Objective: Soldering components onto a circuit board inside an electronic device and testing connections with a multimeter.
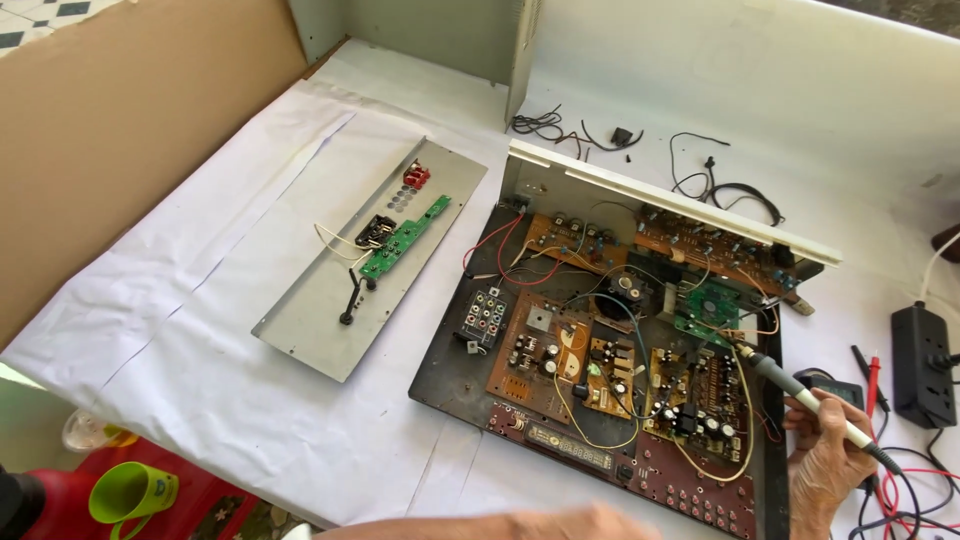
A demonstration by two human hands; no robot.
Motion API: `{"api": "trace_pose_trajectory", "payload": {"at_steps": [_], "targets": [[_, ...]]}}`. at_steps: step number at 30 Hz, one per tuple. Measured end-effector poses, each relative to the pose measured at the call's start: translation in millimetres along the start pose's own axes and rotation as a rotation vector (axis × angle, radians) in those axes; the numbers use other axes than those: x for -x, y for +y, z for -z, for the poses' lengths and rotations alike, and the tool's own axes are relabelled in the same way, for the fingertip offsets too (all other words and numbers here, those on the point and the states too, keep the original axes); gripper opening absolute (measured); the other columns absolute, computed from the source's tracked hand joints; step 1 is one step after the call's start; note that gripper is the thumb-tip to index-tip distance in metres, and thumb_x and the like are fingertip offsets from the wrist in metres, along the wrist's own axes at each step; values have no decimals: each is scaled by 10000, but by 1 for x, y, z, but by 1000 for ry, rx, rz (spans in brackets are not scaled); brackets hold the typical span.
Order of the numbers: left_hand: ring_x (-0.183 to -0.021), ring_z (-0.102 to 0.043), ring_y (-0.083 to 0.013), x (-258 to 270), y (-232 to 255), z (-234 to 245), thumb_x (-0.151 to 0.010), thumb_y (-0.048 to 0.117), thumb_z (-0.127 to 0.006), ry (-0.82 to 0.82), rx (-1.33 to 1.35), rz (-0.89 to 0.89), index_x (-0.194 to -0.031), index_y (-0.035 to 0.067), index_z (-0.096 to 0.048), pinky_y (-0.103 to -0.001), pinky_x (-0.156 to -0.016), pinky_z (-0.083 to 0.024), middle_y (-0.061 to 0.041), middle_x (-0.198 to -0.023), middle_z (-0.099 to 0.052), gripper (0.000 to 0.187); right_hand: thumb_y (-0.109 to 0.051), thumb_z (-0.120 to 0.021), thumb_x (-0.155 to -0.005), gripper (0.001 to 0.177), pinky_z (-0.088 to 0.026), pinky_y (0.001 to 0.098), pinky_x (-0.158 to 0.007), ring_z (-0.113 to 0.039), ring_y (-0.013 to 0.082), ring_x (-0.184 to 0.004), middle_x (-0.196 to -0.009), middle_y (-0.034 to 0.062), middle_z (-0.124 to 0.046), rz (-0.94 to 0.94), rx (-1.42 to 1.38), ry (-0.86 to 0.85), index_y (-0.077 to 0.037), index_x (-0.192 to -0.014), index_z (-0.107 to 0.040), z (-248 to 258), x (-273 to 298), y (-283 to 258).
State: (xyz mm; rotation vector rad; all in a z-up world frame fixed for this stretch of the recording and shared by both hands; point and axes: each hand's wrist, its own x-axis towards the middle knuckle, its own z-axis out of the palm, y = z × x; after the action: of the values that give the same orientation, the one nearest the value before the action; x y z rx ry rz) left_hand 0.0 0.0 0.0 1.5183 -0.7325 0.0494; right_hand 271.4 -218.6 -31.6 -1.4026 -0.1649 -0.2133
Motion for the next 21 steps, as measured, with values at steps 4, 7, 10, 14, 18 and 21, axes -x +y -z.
{"api": "trace_pose_trajectory", "payload": {"at_steps": [4,7,10,14,18,21], "targets": [[-798,-644,-193,14,73,114,-1088,64,-477,812,-736,-275,-1100,29,-692,-285,-675,-565,-109,-963,-724,217,-236,-636,-1144,144,-576,137,-720,-690,96,-802,-969,78,-695,2,40,-33,-100,-1189,-659,0,4,-3],[-910,-618,-192,49,56,195,-1052,226,-506,1074,-726,4,-1163,107,-654,-289,-731,-546,-105,-1098,-688,219,-216,-624,-1142,132,-574,142,-723,-701,108,-827,-978,80,-692,11,30,-25,-93,-1176,-658,0,3,2],[-1338,-568,-295,66,31,234,-1029,499,-463,1060,-545,178,-1374,137,-548,-433,-1085,-500,-159,-1458,-572,507,-203,-619,-1142,129,-575,149,-717,-696,113,-814,-980,91,-695,19,32,-30,-85,-1174,-658,0,5,0],[-1496,-407,-235,88,-28,255,-1019,460,-506,1019,-331,185,-1527,80,-449,-385,-1233,-320,-122,-1587,-465,637,-183,-653,-1074,132,-580,142,-664,-697,115,-769,-945,69,-693,34,-32,-30,-61,-1120,-675,-4,0,8],[-1425,-482,-163,98,-67,272,-1024,373,-511,1016,-286,213,-1510,94,-488,-298,-1200,-337,-108,-1532,-542,562,-157,-656,-1056,118,-542,159,-596,-664,117,-686,-855,76,-676,62,-42,-10,-42,-1081,-673,-5,-3,8],[-1445,-477,-256,85,-47,259,-985,431,-559,972,-195,165,-1532,103,-455,-403,-1191,-413,-145,-1543,-513,646,-195,-653,-1067,127,-544,171,-646,-677,131,-757,-904,82,-688,64,-50,-50,-69,-1064,-671,1,-6,12]]}}
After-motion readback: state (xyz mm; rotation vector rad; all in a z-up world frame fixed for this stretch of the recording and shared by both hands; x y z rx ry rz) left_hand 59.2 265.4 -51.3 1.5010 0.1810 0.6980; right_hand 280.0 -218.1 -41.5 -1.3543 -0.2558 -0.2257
